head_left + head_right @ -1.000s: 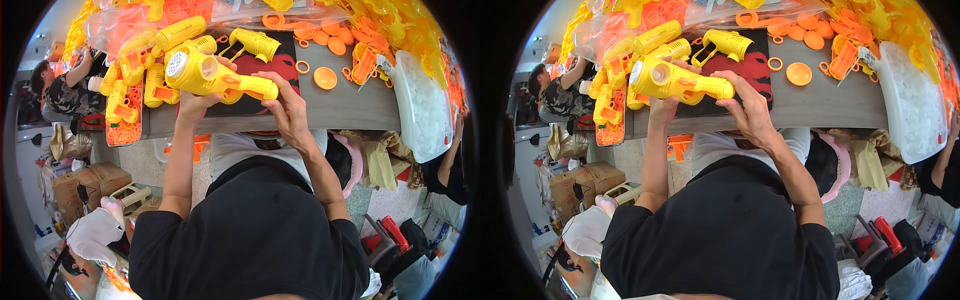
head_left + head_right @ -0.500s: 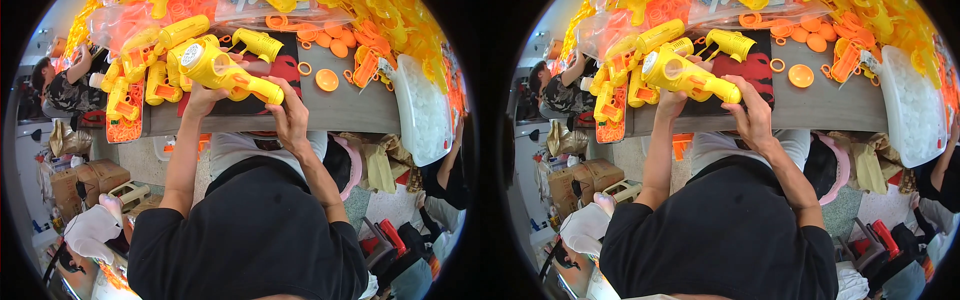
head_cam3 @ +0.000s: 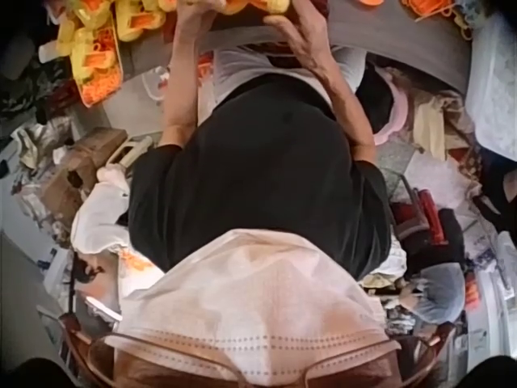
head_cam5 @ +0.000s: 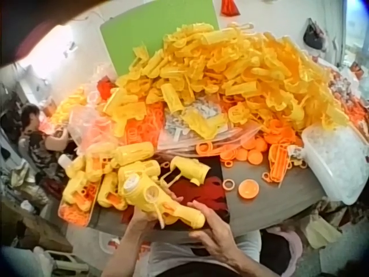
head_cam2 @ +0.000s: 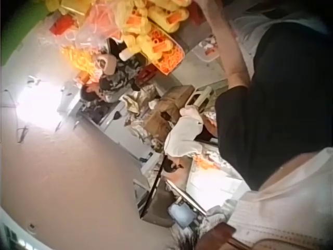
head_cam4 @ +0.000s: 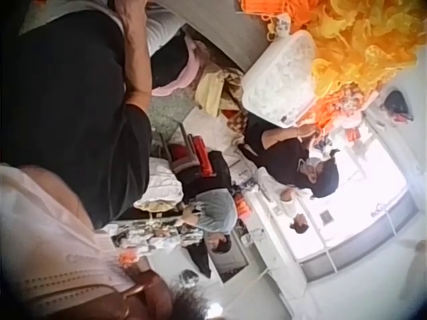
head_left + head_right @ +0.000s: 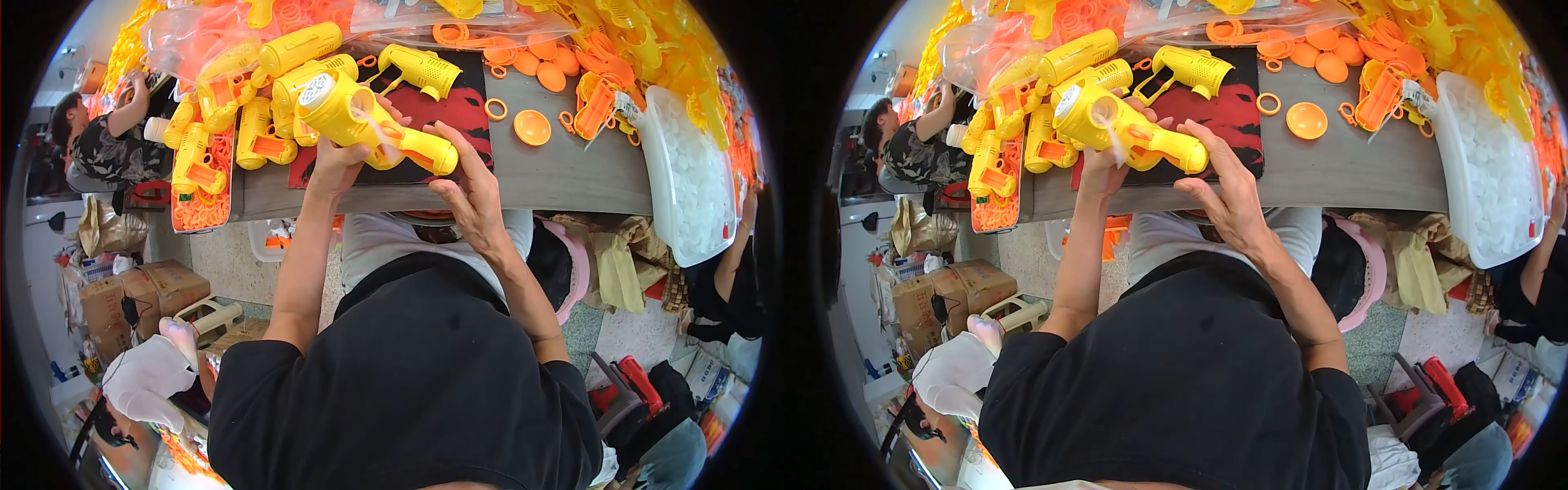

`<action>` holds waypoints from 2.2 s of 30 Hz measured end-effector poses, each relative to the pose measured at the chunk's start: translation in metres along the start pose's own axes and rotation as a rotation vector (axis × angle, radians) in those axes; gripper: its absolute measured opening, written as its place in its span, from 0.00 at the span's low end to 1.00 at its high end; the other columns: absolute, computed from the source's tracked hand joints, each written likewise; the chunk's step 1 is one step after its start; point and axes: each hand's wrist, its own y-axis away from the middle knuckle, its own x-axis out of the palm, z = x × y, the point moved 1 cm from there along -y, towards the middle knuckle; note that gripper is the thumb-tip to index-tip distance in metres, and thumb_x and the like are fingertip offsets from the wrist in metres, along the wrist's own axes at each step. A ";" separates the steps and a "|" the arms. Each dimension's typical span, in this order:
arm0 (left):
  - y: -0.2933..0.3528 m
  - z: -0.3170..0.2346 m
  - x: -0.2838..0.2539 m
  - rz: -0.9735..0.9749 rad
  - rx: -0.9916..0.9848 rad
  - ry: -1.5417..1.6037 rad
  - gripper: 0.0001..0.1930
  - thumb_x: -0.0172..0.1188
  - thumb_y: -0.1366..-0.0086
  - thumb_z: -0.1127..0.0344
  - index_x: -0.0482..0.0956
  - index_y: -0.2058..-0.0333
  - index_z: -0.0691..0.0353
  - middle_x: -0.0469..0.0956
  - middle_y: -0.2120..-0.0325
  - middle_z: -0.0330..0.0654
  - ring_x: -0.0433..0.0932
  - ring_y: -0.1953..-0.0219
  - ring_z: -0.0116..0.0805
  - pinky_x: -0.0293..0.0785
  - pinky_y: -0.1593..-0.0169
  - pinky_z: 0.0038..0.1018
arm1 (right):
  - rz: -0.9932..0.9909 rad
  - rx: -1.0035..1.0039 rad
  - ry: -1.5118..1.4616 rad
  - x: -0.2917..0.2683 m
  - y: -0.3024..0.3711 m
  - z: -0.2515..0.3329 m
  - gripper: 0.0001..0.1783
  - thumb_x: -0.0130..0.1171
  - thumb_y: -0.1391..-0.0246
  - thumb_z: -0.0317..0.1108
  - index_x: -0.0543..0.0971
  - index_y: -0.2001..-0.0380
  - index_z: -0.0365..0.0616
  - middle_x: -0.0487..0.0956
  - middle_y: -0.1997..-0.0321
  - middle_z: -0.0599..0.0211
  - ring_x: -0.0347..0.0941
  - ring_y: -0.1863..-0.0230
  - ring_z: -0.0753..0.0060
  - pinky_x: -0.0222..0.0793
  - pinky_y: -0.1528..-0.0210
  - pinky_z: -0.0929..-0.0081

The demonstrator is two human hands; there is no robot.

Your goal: The recorder is assembling yellow toy dart guns by connecting various plastic components on a workbench.

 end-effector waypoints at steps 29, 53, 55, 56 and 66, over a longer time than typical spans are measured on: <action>-0.006 -0.055 0.062 0.169 -0.160 -1.543 0.32 0.72 0.49 0.42 0.75 0.60 0.67 0.82 0.75 0.52 0.83 0.70 0.51 0.79 0.65 0.38 | 0.168 0.106 0.103 -0.030 -0.037 0.016 0.46 0.75 0.55 0.36 0.65 0.33 0.42 0.65 0.30 0.57 0.61 0.29 0.64 0.59 0.31 0.65; 0.034 -0.084 0.005 0.060 -0.343 -0.706 0.35 0.76 0.48 0.64 0.71 0.42 0.61 0.76 0.50 0.41 0.74 0.46 0.29 0.71 0.42 0.28 | 0.228 0.393 -0.252 -0.007 -0.043 0.026 0.45 0.68 0.46 0.34 0.57 0.29 0.43 0.70 0.39 0.59 0.73 0.45 0.67 0.71 0.45 0.71; 0.052 -0.107 -0.012 -0.214 -0.309 -0.748 0.35 0.76 0.48 0.65 0.72 0.42 0.61 0.77 0.50 0.40 0.75 0.46 0.29 0.71 0.42 0.28 | 0.198 0.343 -0.200 -0.007 -0.042 0.019 0.45 0.65 0.43 0.40 0.55 0.28 0.44 0.68 0.37 0.58 0.72 0.43 0.66 0.70 0.44 0.71; 0.059 -0.123 -0.019 -0.395 -0.214 -0.748 0.36 0.77 0.50 0.61 0.72 0.43 0.62 0.77 0.53 0.43 0.76 0.49 0.32 0.73 0.43 0.30 | 0.161 0.300 -0.146 -0.010 -0.039 0.014 0.45 0.61 0.39 0.46 0.52 0.27 0.45 0.66 0.35 0.57 0.71 0.42 0.65 0.70 0.44 0.71; 0.079 -0.276 -0.156 -1.296 0.362 -0.871 0.35 0.74 0.47 0.46 0.75 0.52 0.70 0.80 0.59 0.46 0.81 0.60 0.30 0.80 0.60 0.28 | 0.020 0.452 -0.213 -0.026 -0.017 -0.006 0.19 0.56 0.33 0.33 0.74 0.42 0.39 0.79 0.48 0.64 0.76 0.52 0.75 0.70 0.50 0.78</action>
